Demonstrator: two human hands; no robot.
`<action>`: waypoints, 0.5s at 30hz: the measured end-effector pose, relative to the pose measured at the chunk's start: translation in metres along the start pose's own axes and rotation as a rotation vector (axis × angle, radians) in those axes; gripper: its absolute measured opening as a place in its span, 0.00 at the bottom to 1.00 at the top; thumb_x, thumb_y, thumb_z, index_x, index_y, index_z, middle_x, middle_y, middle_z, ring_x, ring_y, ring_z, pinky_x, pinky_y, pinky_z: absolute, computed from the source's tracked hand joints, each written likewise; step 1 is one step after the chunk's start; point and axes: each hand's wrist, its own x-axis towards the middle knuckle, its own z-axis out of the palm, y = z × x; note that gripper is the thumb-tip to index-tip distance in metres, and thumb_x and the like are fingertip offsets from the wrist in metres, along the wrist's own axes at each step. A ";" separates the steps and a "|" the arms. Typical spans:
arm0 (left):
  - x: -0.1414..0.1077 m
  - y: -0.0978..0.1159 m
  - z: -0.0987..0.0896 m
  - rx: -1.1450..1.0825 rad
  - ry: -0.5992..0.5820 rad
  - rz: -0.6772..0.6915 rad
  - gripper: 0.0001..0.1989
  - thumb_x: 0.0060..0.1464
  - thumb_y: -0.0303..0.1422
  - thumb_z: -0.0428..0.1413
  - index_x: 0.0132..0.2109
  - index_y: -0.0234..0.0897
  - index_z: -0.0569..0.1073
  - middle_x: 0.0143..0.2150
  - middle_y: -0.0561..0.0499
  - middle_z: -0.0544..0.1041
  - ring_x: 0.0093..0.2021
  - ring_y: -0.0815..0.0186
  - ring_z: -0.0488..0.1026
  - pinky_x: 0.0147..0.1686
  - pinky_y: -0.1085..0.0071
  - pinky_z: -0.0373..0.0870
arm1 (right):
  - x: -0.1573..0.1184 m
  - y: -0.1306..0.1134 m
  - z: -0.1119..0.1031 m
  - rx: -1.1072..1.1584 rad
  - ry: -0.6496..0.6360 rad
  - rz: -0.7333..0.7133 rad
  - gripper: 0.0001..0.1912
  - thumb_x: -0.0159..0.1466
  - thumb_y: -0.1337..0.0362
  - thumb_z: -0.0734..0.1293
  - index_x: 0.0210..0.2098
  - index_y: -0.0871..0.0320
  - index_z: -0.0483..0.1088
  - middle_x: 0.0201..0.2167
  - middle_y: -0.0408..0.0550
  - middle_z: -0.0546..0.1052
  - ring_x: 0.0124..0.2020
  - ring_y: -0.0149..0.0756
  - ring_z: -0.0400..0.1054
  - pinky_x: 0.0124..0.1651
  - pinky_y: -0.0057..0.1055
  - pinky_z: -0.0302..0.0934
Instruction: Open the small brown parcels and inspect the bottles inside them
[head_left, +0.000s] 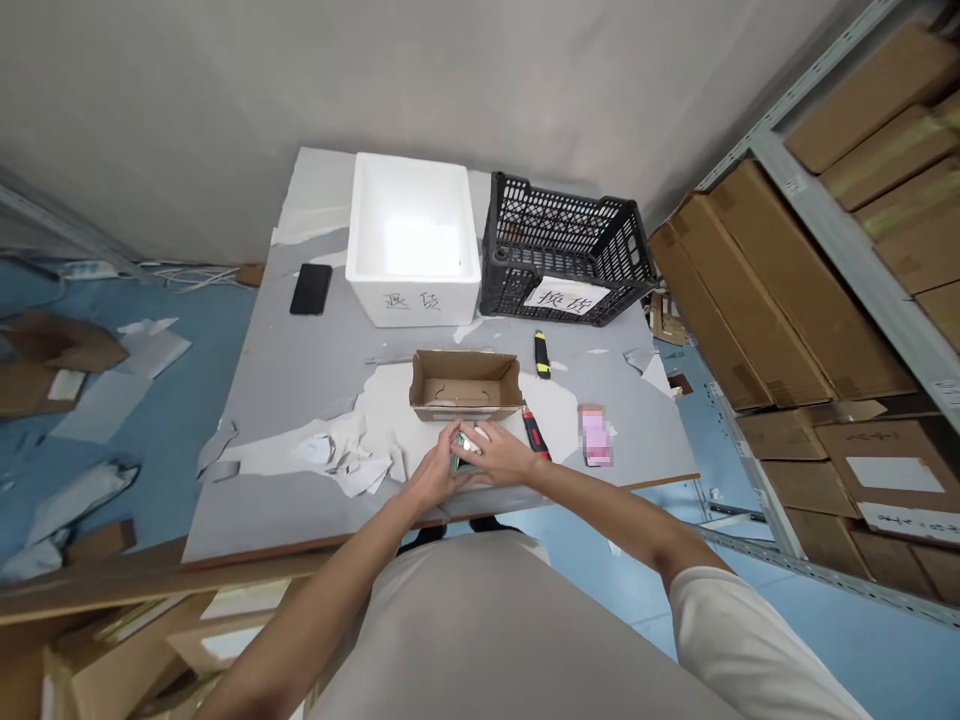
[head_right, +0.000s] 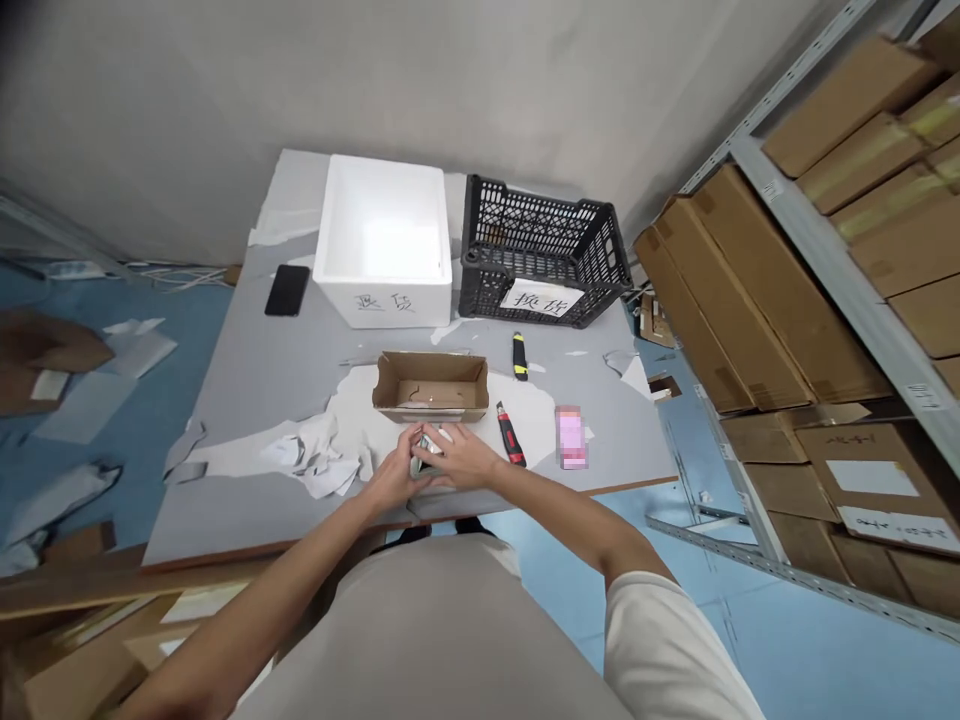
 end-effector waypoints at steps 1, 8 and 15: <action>0.000 0.003 0.000 -0.020 -0.018 -0.027 0.51 0.46 0.28 0.59 0.69 0.39 0.36 0.66 0.32 0.59 0.65 0.53 0.61 0.59 0.52 0.63 | 0.002 -0.002 0.000 -0.038 -0.022 0.021 0.32 0.55 0.55 0.73 0.58 0.48 0.65 0.65 0.50 0.61 0.57 0.55 0.65 0.58 0.52 0.61; -0.016 0.031 -0.032 -0.083 -0.058 -0.057 0.40 0.49 0.31 0.56 0.68 0.44 0.51 0.63 0.41 0.66 0.61 0.55 0.67 0.56 0.55 0.69 | -0.007 -0.007 -0.052 -0.041 0.148 0.017 0.30 0.58 0.57 0.70 0.60 0.39 0.63 0.55 0.44 0.72 0.50 0.49 0.71 0.49 0.47 0.71; 0.001 0.009 -0.081 0.033 0.564 -0.277 0.25 0.52 0.46 0.54 0.54 0.38 0.68 0.55 0.40 0.71 0.55 0.52 0.70 0.51 0.52 0.72 | -0.029 0.025 -0.292 -0.137 0.476 0.092 0.31 0.66 0.52 0.61 0.67 0.44 0.53 0.62 0.50 0.63 0.62 0.50 0.60 0.60 0.55 0.62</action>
